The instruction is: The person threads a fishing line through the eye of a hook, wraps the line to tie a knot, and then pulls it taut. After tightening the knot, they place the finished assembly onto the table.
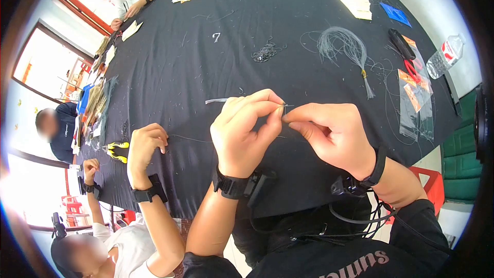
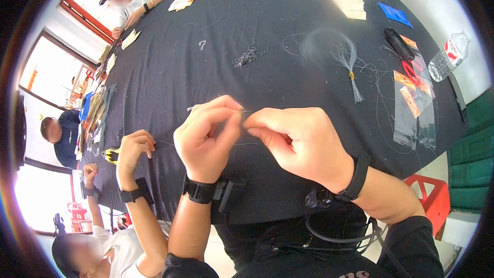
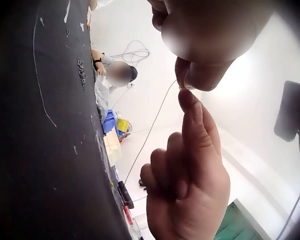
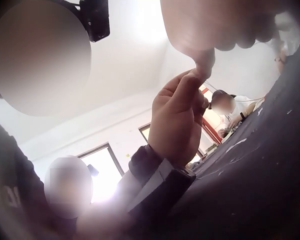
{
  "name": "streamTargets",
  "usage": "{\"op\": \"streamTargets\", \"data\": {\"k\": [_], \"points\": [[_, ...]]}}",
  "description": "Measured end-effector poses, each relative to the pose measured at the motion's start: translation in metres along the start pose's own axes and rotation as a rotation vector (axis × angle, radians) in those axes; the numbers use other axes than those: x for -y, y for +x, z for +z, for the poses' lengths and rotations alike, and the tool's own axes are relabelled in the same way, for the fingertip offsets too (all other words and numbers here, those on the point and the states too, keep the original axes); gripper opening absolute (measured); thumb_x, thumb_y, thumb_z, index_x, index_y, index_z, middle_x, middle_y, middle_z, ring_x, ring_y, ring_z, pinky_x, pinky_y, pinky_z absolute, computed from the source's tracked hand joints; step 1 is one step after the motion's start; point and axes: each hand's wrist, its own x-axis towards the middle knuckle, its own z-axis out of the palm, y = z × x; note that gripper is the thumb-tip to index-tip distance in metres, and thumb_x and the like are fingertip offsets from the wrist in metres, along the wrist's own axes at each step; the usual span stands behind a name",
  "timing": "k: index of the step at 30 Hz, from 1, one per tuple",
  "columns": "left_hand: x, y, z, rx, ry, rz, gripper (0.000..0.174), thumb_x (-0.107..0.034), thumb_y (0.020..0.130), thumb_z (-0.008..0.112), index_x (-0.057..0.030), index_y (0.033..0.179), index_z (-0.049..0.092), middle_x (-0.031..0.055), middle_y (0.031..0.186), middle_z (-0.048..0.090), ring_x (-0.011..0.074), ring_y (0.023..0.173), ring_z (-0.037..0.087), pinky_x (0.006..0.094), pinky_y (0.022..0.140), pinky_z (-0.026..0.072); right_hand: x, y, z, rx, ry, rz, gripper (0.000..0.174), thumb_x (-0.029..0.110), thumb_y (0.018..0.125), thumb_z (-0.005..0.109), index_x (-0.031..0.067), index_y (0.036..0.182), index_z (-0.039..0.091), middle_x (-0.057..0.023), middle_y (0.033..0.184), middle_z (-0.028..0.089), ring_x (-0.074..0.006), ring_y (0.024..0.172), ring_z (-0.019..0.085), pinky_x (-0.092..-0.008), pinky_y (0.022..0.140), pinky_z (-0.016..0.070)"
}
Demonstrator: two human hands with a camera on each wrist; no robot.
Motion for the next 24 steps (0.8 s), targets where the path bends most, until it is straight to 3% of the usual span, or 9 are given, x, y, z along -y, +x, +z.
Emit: {"op": "streamTargets", "data": {"k": [1,7,13,16,20,24], "points": [[-0.001,0.0,-0.001,-0.02,-0.003,0.023,0.016,0.004,0.069,0.074,-0.0054,0.079,0.066,0.0029,0.085,0.072,0.0167,0.069,0.065,0.0265,0.066,0.0479,0.001,0.0,-0.001,0.008,-0.024,-0.02,0.013,-0.002,0.081,0.069,0.004,0.093,0.069,-0.0129,0.079,0.07,-0.0246,0.063,0.067,-0.0278,0.057,0.0504],[-0.003,0.0,-0.001,-0.047,-0.033,0.047,0.019,0.005,0.066,0.075,-0.0057,0.078,0.065,0.0027,0.084,0.072,0.0153,0.066,0.064,0.0266,0.064,0.0462,-0.003,-0.002,0.001,-0.066,-0.022,-0.189,0.018,-0.003,0.078,0.071,0.0032,0.094,0.069,-0.0115,0.084,0.072,-0.0267,0.07,0.07,-0.0304,0.06,0.055],[0.005,0.003,0.001,0.08,-0.047,0.15,0.02,0.005,0.066,0.075,-0.0073,0.079,0.065,0.001,0.085,0.071,0.0143,0.061,0.059,0.0261,0.063,0.0435,-0.003,0.004,-0.014,-0.003,-0.144,-0.272,0.018,-0.002,0.076,0.073,0.0035,0.092,0.069,-0.0112,0.08,0.07,-0.0266,0.067,0.069,-0.0311,0.057,0.0531],[-0.001,0.003,-0.002,0.16,-0.047,0.118,0.019,0.005,0.068,0.074,-0.0061,0.081,0.067,0.0062,0.087,0.073,0.0176,0.072,0.066,0.0279,0.069,0.0485,-0.007,0.01,-0.022,-0.065,-0.155,-0.285,0.014,0.0,0.076,0.074,0.004,0.089,0.069,-0.0109,0.078,0.069,-0.0266,0.064,0.067,-0.031,0.056,0.0517],[0.0,0.001,0.004,0.165,-0.141,0.119,0.018,0.005,0.068,0.074,-0.0063,0.08,0.066,0.0055,0.088,0.073,0.0169,0.073,0.066,0.0271,0.068,0.0483,-0.007,0.013,-0.025,-0.104,-0.1,-0.198,0.012,0.005,0.076,0.077,0.0047,0.086,0.07,-0.0086,0.076,0.069,-0.0225,0.061,0.066,-0.0277,0.055,0.0494],[-0.001,-0.002,0.009,0.168,-0.207,0.082,0.016,0.005,0.07,0.074,-0.006,0.08,0.067,0.0044,0.088,0.073,0.0135,0.072,0.064,0.0247,0.064,0.0463,-0.011,0.011,-0.023,-0.153,-0.077,-0.138,0.016,0.007,0.072,0.081,0.0049,0.084,0.07,-0.0046,0.063,0.062,-0.011,0.048,0.052,-0.0241,0.047,0.0379]]}}
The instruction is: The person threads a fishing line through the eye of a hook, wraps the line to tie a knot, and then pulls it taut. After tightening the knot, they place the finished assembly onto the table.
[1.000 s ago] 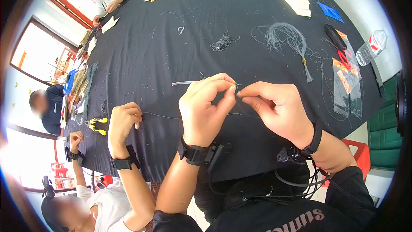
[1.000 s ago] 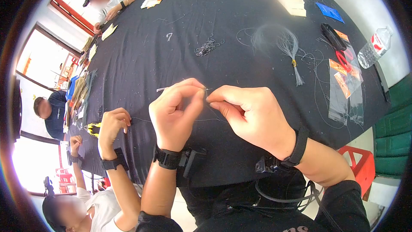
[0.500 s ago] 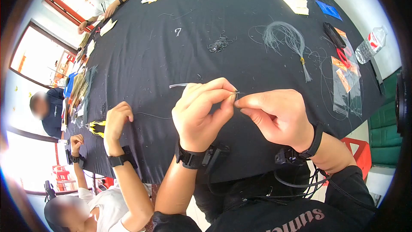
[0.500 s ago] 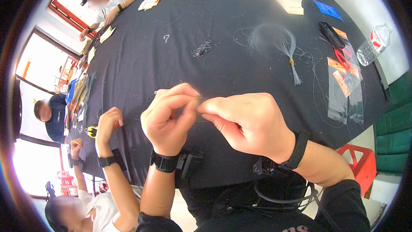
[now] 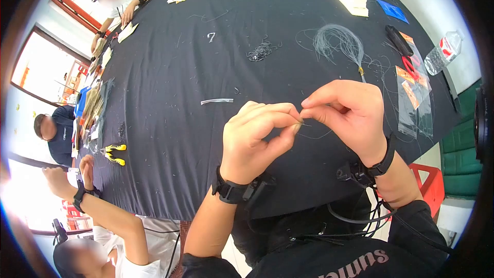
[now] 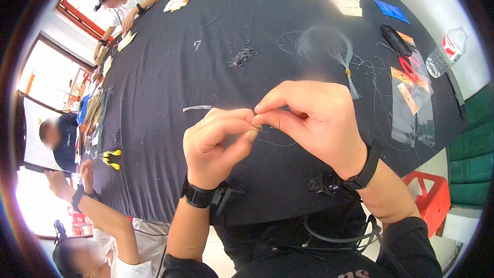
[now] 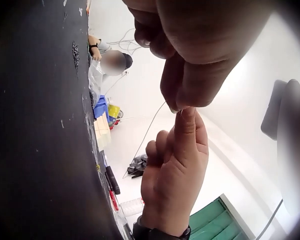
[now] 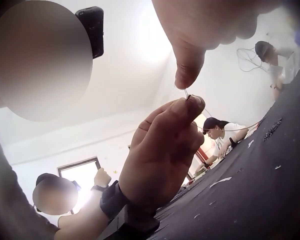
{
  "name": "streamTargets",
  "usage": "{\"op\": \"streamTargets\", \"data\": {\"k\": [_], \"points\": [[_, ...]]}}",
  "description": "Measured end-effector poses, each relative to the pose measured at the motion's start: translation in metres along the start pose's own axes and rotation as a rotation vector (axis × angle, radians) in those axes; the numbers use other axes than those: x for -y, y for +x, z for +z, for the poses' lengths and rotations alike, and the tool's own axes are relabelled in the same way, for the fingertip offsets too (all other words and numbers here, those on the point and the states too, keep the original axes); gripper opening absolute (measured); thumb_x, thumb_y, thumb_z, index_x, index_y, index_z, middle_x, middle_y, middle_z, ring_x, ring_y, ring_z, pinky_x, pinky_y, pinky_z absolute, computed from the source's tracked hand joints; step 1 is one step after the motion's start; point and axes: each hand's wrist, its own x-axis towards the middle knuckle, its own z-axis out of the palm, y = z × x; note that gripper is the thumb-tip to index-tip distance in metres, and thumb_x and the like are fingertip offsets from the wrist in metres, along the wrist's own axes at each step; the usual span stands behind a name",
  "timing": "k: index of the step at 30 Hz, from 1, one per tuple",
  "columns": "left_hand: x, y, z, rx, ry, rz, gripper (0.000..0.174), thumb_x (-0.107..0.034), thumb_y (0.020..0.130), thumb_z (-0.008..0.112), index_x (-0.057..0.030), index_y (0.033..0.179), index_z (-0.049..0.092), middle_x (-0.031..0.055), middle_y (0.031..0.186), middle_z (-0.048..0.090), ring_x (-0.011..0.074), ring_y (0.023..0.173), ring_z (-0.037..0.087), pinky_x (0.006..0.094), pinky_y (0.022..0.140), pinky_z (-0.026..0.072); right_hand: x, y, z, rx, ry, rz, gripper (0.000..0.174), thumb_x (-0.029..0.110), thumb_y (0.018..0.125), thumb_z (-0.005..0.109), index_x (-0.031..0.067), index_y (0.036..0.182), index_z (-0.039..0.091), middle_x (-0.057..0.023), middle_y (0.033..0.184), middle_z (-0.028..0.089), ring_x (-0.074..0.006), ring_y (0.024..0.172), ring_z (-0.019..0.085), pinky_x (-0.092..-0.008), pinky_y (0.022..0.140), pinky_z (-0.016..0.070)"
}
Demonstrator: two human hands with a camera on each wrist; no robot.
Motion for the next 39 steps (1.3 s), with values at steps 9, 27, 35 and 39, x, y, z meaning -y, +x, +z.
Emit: {"op": "streamTargets", "data": {"k": [9,27,35,39], "points": [[-0.006,-0.001,-0.004,-0.035,-0.041,-0.114,0.014,0.006,0.073,0.071,-0.0051,0.08,0.068,0.0027,0.087,0.072,0.0047,0.063,0.053,0.019,0.053,0.0365,0.0,-0.004,0.006,-0.052,0.06,0.234,0.02,0.011,0.076,0.084,0.0064,0.077,0.064,0.0067,0.052,0.042,-0.0003,0.048,0.031,-0.0219,0.045,0.0237],[-0.001,-0.001,-0.005,-0.14,0.139,-0.118,0.012,0.005,0.073,0.071,-0.0052,0.079,0.067,0.0026,0.09,0.073,0.0045,0.064,0.053,0.0192,0.052,0.0379,0.012,-0.016,0.022,0.209,0.57,0.758,0.008,0.004,0.084,0.075,0.0031,0.083,0.067,0.009,0.057,0.047,0.0022,0.052,0.035,-0.0187,0.048,0.0253],[0.003,0.001,-0.008,0.016,0.192,-0.099,0.011,-0.001,0.072,0.074,-0.0067,0.079,0.068,0.0041,0.089,0.073,0.0169,0.074,0.066,0.0275,0.069,0.0484,0.015,-0.008,0.01,0.18,0.217,0.336,0.008,0.0,0.082,0.073,0.0023,0.086,0.067,0.0046,0.053,0.042,-0.0014,0.051,0.034,-0.0219,0.048,0.0281],[0.002,0.001,-0.001,0.05,0.124,-0.018,0.016,0.0,0.07,0.075,-0.0075,0.079,0.065,0.0013,0.088,0.072,0.0175,0.071,0.066,0.0288,0.067,0.0459,0.009,-0.006,0.004,0.182,0.263,0.311,0.007,-0.002,0.083,0.07,0.0022,0.087,0.066,0.0045,0.055,0.048,-0.0008,0.051,0.036,-0.0208,0.049,0.0286]]}}
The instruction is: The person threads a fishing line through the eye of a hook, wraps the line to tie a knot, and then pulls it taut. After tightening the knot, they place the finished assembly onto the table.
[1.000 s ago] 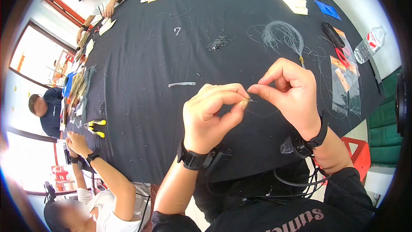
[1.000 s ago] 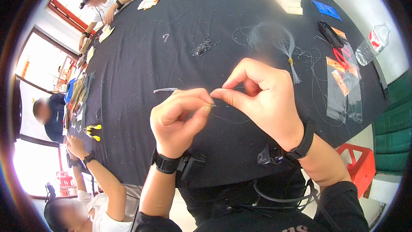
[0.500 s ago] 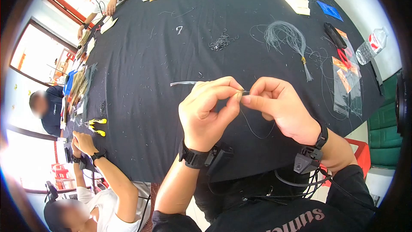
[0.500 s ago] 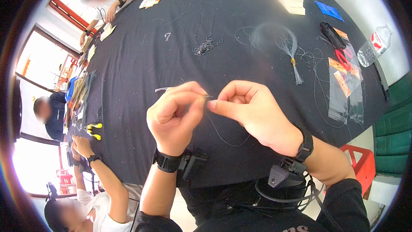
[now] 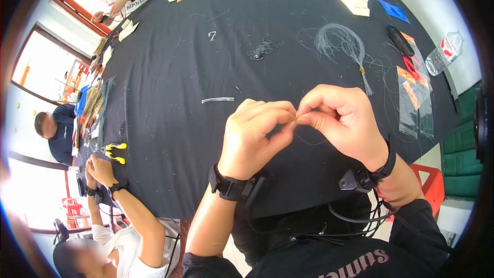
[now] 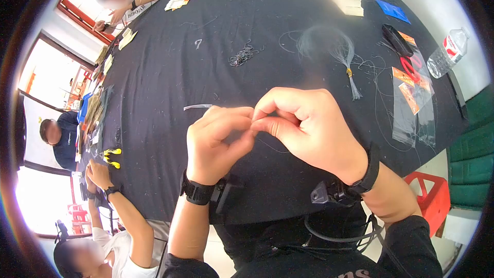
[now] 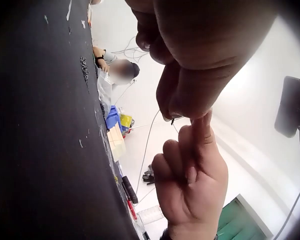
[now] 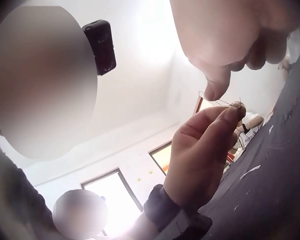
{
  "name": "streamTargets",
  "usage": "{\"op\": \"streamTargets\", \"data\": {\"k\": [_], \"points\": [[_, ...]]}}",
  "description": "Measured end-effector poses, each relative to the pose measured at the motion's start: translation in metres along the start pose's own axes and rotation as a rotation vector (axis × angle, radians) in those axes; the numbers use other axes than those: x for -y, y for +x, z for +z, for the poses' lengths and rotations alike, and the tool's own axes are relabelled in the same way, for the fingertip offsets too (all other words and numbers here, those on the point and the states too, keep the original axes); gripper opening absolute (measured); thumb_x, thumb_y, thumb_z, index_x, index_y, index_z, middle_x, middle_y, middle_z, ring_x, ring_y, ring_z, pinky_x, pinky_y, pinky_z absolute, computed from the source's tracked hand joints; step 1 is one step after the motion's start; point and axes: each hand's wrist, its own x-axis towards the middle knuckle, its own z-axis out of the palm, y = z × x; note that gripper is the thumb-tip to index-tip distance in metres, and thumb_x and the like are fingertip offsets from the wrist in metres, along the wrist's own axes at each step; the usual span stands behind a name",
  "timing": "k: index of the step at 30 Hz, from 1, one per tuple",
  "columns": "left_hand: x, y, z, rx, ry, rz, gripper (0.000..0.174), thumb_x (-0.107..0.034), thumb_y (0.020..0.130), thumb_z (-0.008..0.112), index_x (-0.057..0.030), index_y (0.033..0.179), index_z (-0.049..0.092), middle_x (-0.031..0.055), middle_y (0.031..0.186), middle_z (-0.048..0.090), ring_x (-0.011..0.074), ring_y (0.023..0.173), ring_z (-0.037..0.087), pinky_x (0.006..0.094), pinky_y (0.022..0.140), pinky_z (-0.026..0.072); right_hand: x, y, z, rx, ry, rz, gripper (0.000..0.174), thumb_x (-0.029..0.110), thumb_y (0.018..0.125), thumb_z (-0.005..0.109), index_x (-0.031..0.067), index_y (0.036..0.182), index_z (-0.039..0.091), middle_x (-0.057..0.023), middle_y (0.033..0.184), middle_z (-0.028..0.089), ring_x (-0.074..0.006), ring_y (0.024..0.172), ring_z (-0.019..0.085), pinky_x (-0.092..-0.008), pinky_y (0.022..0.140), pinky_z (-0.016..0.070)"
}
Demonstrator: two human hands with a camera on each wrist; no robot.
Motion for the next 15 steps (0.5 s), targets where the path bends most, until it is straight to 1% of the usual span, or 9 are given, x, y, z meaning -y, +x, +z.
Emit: {"op": "streamTargets", "data": {"k": [1,2,4,5,8,13,15], "points": [[0.0005,-0.0001,0.0015,-0.011,-0.021,0.036,0.018,0.001,0.069,0.076,-0.0079,0.078,0.063,0.0,0.087,0.072,0.0169,0.068,0.065,0.0287,0.064,0.0441,-0.0009,0.0005,-0.0004,-0.002,0.019,-0.019,0.007,-0.004,0.084,0.069,0.0017,0.087,0.066,0.0037,0.056,0.05,-0.0004,0.052,0.036,-0.0207,0.048,0.0284],[-0.0008,-0.0006,0.0002,0.024,-0.021,0.016,0.019,0.001,0.068,0.076,-0.0084,0.079,0.064,0.0003,0.088,0.072,0.0166,0.07,0.066,0.0283,0.065,0.0445,-0.0013,0.0013,-0.001,-0.014,0.006,-0.03,0.007,-0.004,0.084,0.069,0.0019,0.087,0.066,0.004,0.056,0.05,-0.0003,0.052,0.036,-0.0207,0.048,0.0284],[-0.0049,-0.001,-0.0018,0.055,-0.064,-0.025,0.016,0.002,0.069,0.075,-0.0071,0.08,0.068,0.0029,0.089,0.074,0.0172,0.074,0.067,0.0286,0.067,0.0489,-0.0019,0.0026,-0.0019,-0.038,-0.018,-0.053,0.007,-0.004,0.083,0.069,0.0022,0.086,0.066,0.0046,0.056,0.05,0.0001,0.052,0.036,-0.0206,0.048,0.0285],[-0.0058,-0.0012,-0.0021,0.071,-0.086,-0.045,0.016,0.002,0.069,0.075,-0.0064,0.081,0.07,0.0041,0.09,0.074,0.0175,0.077,0.067,0.0287,0.069,0.0511,-0.0025,0.0033,-0.0018,-0.056,-0.028,-0.052,0.008,-0.004,0.083,0.069,0.0024,0.085,0.066,0.0048,0.056,0.049,-0.0002,0.052,0.035,-0.021,0.048,0.0281],[-0.0047,-0.0027,-0.0011,0.054,-0.163,-0.049,0.016,0.005,0.069,0.074,-0.0047,0.081,0.07,0.0045,0.089,0.074,0.0152,0.077,0.067,0.0259,0.066,0.0507,-0.0043,0.0043,-0.002,-0.106,-0.081,-0.04,0.009,-0.002,0.08,0.073,0.0031,0.083,0.066,0.0051,0.053,0.043,-0.0011,0.051,0.032,-0.0226,0.047,0.0268],[-0.0059,-0.0054,-0.0015,0.0,-0.256,-0.15,0.013,0.008,0.074,0.071,-0.0017,0.081,0.069,0.0062,0.089,0.073,0.0107,0.076,0.064,0.0218,0.064,0.048,-0.0061,0.003,0.0007,-0.187,-0.188,-0.027,0.014,0.004,0.076,0.079,0.0042,0.082,0.066,0.0041,0.051,0.033,-0.0033,0.05,0.027,-0.0254,0.046,0.0239],[-0.0061,-0.0064,-0.0021,-0.024,-0.287,-0.19,0.012,0.009,0.076,0.07,-0.0009,0.081,0.069,0.0067,0.09,0.072,0.0084,0.076,0.062,0.0202,0.062,0.0468,-0.0066,0.0028,0.0027,-0.205,-0.207,-0.02,0.015,0.005,0.077,0.08,0.0041,0.082,0.066,0.0038,0.051,0.033,-0.0034,0.05,0.027,-0.0253,0.046,0.0238]]}}
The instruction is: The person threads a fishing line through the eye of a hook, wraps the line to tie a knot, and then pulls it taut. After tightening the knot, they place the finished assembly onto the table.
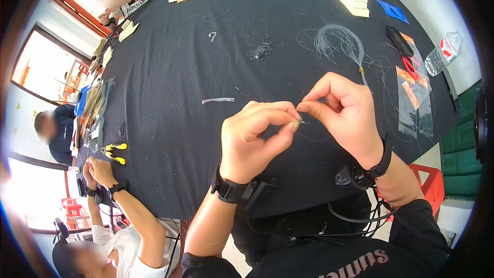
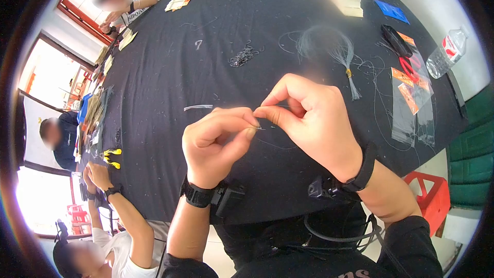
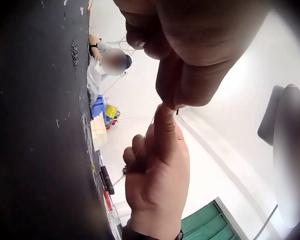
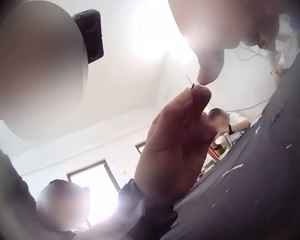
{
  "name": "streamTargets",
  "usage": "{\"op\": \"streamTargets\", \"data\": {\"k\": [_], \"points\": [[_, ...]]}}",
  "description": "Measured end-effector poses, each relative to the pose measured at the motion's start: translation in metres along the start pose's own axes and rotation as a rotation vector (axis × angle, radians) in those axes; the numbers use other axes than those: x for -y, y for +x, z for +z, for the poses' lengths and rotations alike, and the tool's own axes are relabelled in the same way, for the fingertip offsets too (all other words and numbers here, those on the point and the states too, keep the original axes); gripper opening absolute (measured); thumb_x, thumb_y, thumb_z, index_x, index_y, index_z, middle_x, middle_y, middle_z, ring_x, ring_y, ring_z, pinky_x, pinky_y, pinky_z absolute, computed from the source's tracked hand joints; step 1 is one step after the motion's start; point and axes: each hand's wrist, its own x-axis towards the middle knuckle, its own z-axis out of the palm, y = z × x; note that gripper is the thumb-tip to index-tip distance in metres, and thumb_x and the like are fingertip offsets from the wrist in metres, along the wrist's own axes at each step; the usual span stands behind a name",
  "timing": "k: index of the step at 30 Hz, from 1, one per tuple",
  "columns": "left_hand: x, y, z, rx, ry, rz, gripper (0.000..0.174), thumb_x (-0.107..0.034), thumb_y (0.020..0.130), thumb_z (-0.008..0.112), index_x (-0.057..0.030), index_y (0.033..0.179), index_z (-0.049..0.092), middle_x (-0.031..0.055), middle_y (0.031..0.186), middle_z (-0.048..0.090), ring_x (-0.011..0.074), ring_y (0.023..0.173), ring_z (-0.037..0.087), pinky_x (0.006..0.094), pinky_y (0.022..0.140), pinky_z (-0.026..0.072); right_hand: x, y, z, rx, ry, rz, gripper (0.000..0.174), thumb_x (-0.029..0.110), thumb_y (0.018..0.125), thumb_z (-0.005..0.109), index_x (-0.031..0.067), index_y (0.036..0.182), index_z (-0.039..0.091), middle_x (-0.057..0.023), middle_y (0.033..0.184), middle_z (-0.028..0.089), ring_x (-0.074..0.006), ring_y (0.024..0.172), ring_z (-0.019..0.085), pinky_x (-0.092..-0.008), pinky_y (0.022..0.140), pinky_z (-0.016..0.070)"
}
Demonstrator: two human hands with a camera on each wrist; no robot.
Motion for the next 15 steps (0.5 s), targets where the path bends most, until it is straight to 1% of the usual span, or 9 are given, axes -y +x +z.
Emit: {"op": "streamTargets", "data": {"k": [2,5,8,11,14,15], "points": [[-0.002,-0.001,-0.001,-0.026,-0.011,-0.05,0.011,0.01,0.077,0.069,-0.0001,0.081,0.068,0.0071,0.091,0.071,0.0063,0.075,0.06,0.0187,0.061,0.0456,0.0,-0.001,0.003,-0.01,-0.002,0.015,0.015,0.006,0.077,0.08,0.004,0.081,0.066,0.0037,0.051,0.033,-0.0034,0.05,0.027,-0.0252,0.046,0.0236],[-0.004,0.0,-0.002,-0.068,-0.029,-0.072,0.011,0.011,0.078,0.069,0.0007,0.082,0.068,0.0075,0.093,0.071,0.0048,0.075,0.059,0.017,0.061,0.0447,0.003,-0.004,0.007,-0.011,0.014,0.059,0.015,0.007,0.078,0.08,0.0035,0.081,0.065,0.0041,0.051,0.032,-0.003,0.051,0.027,-0.0251,0.046,0.0231],[-0.003,-0.002,0.0,-0.087,-0.062,-0.107,0.01,0.011,0.079,0.068,0.0016,0.083,0.068,0.0084,0.094,0.07,0.0047,0.074,0.059,0.0167,0.059,0.0446,0.005,-0.007,0.01,0.007,0.045,0.126,0.015,0.009,0.081,0.078,0.0027,0.081,0.065,0.0054,0.051,0.033,-0.0022,0.051,0.028,-0.0248,0.046,0.0228],[0.001,-0.002,0.001,-0.098,-0.085,-0.072,0.009,0.011,0.08,0.067,0.0022,0.083,0.068,0.0098,0.095,0.07,0.005,0.073,0.059,0.0168,0.059,0.0449,0.004,-0.009,0.014,0.024,0.124,0.194,0.014,0.01,0.084,0.076,0.0022,0.082,0.065,0.0068,0.052,0.033,-0.0017,0.051,0.028,-0.0244,0.046,0.0226],[0.003,-0.002,0.004,-0.128,-0.073,-0.066,0.009,0.01,0.079,0.068,0.0008,0.082,0.068,0.0071,0.094,0.07,0.0034,0.073,0.058,0.0161,0.059,0.0435,0.006,-0.012,0.017,0.038,0.169,0.228,0.012,0.009,0.086,0.074,0.0019,0.083,0.064,0.0069,0.052,0.034,-0.0017,0.051,0.028,-0.0241,0.046,0.023],[0.002,-0.002,0.003,-0.143,-0.001,-0.059,0.009,0.009,0.079,0.069,0.0001,0.082,0.068,0.0059,0.094,0.071,0.0029,0.073,0.058,0.0161,0.059,0.043,0.008,-0.013,0.018,0.04,0.159,0.23,0.012,0.009,0.086,0.074,0.0018,0.084,0.064,0.0062,0.052,0.035,-0.0018,0.051,0.028,-0.024,0.046,0.0234]]}}
